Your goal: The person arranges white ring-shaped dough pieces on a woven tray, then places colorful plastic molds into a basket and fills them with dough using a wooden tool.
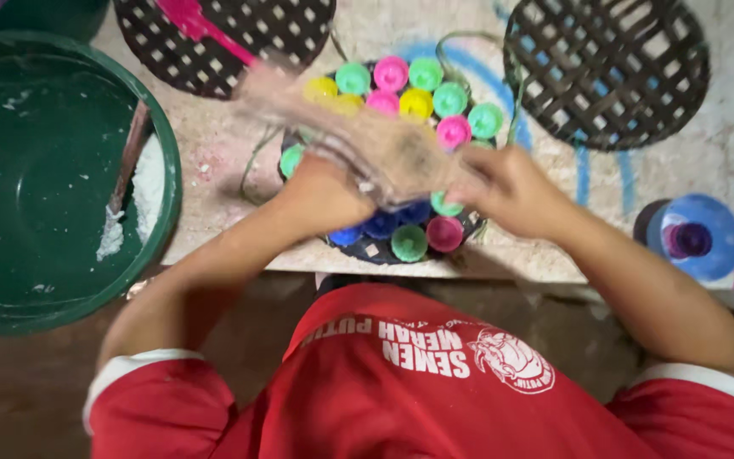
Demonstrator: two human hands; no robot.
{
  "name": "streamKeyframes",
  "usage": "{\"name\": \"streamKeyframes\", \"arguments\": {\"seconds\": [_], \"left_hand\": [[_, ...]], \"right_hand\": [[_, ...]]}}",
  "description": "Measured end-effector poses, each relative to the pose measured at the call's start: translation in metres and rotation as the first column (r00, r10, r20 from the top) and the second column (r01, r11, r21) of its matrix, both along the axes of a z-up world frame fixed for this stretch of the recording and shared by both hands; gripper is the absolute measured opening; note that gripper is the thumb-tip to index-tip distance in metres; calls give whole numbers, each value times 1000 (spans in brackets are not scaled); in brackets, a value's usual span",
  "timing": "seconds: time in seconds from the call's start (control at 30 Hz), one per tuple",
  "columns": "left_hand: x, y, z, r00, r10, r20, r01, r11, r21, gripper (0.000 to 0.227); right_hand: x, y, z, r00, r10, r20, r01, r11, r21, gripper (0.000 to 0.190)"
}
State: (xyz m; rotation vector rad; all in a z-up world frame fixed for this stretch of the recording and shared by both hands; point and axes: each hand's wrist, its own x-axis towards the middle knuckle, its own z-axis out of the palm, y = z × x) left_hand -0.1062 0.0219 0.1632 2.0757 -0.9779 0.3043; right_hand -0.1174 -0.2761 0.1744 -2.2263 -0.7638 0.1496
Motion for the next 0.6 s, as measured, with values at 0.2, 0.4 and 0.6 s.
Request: {"name": "streamKeyframes", "arguments": {"seconds": [0.2, 0.4, 0.6], "left_hand": [[-71, -48, 73, 899, -211, -383, 297, 938, 180, 9], [-107, -7, 119, 401, -151, -904, 264, 964, -44, 26], [-169, 53, 137, 778, 56, -626, 318, 825, 468, 24]], "right_hand": [[-22, 45, 127, 630, 438, 642, -391, 892, -225, 61], [-22, 66, 120, 547, 800, 248, -788, 591, -169, 55], [-55, 82, 72, 425, 893, -151, -889, 443, 119, 49]]}}
